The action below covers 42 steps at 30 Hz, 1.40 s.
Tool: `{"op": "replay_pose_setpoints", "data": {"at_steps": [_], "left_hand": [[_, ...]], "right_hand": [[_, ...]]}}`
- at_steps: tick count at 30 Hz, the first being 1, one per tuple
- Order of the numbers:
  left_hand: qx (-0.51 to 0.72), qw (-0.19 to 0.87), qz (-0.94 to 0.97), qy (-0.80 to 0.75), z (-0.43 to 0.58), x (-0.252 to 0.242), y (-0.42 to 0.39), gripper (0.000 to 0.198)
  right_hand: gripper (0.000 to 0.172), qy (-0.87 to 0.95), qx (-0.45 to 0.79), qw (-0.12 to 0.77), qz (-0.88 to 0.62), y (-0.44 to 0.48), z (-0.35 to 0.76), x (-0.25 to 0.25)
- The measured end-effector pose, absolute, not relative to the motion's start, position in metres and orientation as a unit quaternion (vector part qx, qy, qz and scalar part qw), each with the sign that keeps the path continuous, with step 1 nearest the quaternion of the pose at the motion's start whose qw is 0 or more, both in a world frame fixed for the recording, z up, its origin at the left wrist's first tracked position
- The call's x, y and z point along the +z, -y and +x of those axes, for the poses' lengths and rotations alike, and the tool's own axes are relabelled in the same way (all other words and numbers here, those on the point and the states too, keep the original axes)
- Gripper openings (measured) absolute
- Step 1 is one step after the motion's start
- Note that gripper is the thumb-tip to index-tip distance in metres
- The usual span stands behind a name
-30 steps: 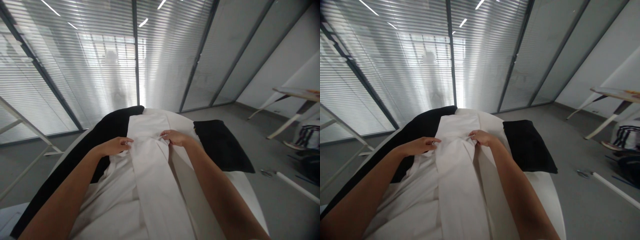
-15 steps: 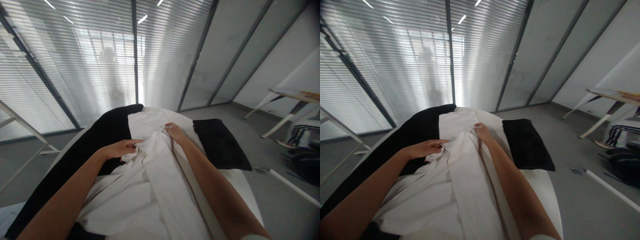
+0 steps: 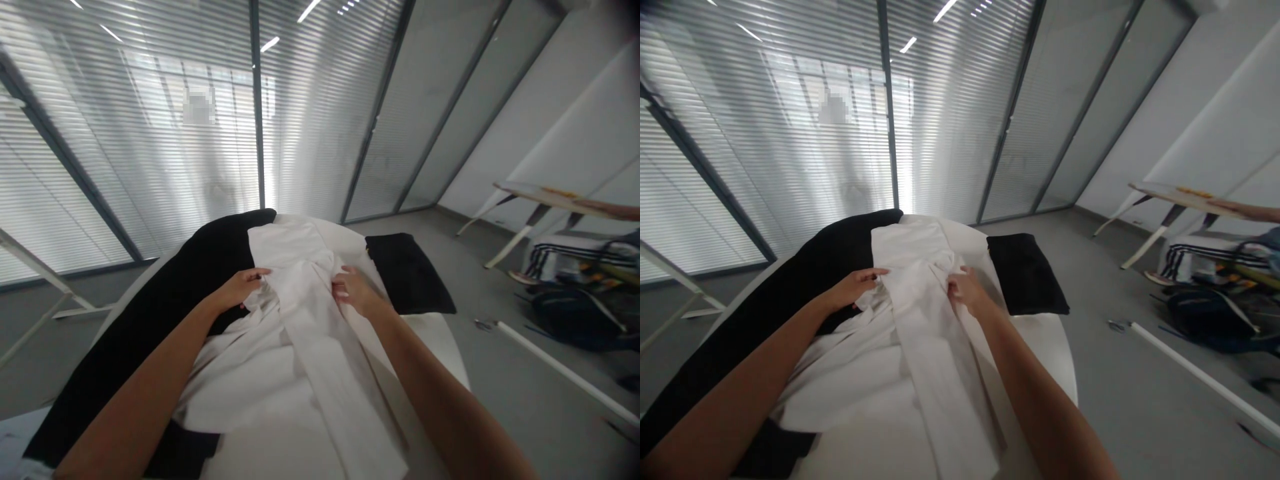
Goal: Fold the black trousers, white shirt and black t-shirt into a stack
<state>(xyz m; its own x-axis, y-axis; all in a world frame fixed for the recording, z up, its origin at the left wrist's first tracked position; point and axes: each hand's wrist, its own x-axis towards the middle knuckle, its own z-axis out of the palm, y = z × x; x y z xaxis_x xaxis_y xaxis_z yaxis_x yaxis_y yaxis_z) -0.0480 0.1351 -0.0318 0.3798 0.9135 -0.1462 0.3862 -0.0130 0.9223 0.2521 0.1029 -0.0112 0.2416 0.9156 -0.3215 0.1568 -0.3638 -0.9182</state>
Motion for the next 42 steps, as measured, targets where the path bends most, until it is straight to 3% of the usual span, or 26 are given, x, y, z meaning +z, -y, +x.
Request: {"op": "replay_pose_setpoints", "data": {"at_steps": [4,8,14,16,20,25,29,31,34,38,42], "left_hand": [[0.288,0.442,0.674,-0.517,-0.043,-0.037,-0.128,0.053],[0.330,0.366,0.681,-0.542,-0.043,-0.035,-0.108,0.051],[0.189,0.303,0.725,-0.589,-0.059,-0.016,-0.056,0.073],[0.181,0.332,0.718,-0.584,-0.057,-0.010,-0.042,0.077],[0.217,0.516,0.668,-0.491,-0.036,-0.007,-0.020,0.080],[0.325,0.652,0.501,-0.466,-0.005,-0.007,-0.003,0.060],[0.402,0.735,0.367,-0.404,0.006,-0.005,0.003,0.056],[0.365,0.742,0.413,-0.382,0.001,-0.004,0.004,0.057],[0.212,0.681,0.580,-0.393,-0.021,0.000,0.006,0.068],[0.080,0.605,0.703,-0.365,-0.051,0.012,0.009,0.084],[0.087,0.630,0.693,-0.340,-0.051,0.013,0.006,0.083]], "right_hand": [[0.059,0.479,0.397,0.317,-0.716,-0.077,0.242,-0.016],[0.074,0.600,0.357,0.279,-0.660,-0.059,0.238,-0.025],[0.082,0.700,0.297,0.239,-0.604,-0.047,0.244,-0.031],[0.080,0.711,0.277,0.237,-0.601,-0.047,0.245,-0.032],[0.074,0.731,0.212,0.224,-0.609,-0.047,0.245,-0.037],[0.063,0.730,0.131,0.187,-0.645,-0.051,0.253,-0.037],[0.053,0.683,0.079,0.171,-0.706,-0.054,0.262,-0.031],[0.046,0.661,0.068,0.148,-0.732,-0.053,0.264,-0.027],[0.046,0.650,0.061,0.095,-0.752,-0.047,0.266,-0.020],[0.061,0.674,0.096,0.036,-0.731,-0.038,0.264,-0.011],[0.079,0.704,0.166,0.043,-0.690,-0.033,0.261,-0.008]]}}
